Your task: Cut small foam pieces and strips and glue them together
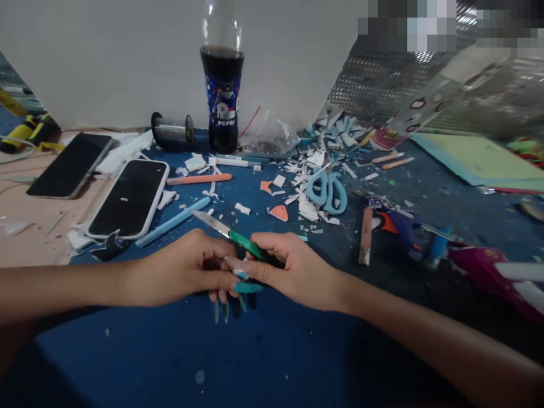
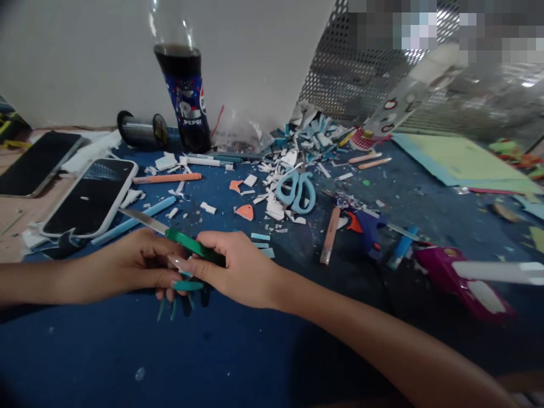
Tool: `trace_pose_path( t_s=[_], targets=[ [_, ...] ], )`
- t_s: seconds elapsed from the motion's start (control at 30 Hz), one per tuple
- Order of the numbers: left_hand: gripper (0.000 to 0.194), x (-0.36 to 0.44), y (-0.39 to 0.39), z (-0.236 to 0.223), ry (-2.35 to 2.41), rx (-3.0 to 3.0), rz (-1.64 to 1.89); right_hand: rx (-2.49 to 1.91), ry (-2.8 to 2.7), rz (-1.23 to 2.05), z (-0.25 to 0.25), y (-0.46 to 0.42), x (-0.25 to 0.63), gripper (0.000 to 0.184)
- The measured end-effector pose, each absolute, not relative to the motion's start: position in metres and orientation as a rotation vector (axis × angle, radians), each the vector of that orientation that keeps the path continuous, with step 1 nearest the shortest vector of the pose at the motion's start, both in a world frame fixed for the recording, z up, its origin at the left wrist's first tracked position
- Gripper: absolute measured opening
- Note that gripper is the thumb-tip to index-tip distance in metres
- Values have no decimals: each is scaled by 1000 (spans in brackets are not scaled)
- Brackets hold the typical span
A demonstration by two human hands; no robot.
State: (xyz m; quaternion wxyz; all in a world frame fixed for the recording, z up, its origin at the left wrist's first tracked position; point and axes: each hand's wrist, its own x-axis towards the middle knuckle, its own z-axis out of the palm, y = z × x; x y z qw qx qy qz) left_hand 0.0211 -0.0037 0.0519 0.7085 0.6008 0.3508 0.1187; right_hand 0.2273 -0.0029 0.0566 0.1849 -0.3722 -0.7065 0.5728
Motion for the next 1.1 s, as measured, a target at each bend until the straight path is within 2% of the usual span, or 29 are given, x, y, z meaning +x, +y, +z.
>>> trace_pose_path(
  t_s=[0.2,0.5,0.73,0.83,0.97,1.1],
  targets=[
    [14,29,12,52,603,1182,244,-887,-2046,1501,61,5,237,26],
    [25,41,45,66,625,1332,258,-892,-1993,1175,54,22,246,26],
    [26,45,56,57,691,1346,397,-931,-1761,1198,47,31,254,31],
    [27,41,66,59,891,1629,405,-952,-1698,1250,46,34,256,32],
    [33,36,83,67,1206,2433,469,-981,-1680,1262,47,35,256,33],
    [38,39,83,68,1057,2933,727,-945,-1640,1331,49,35,256,36]
  ],
)
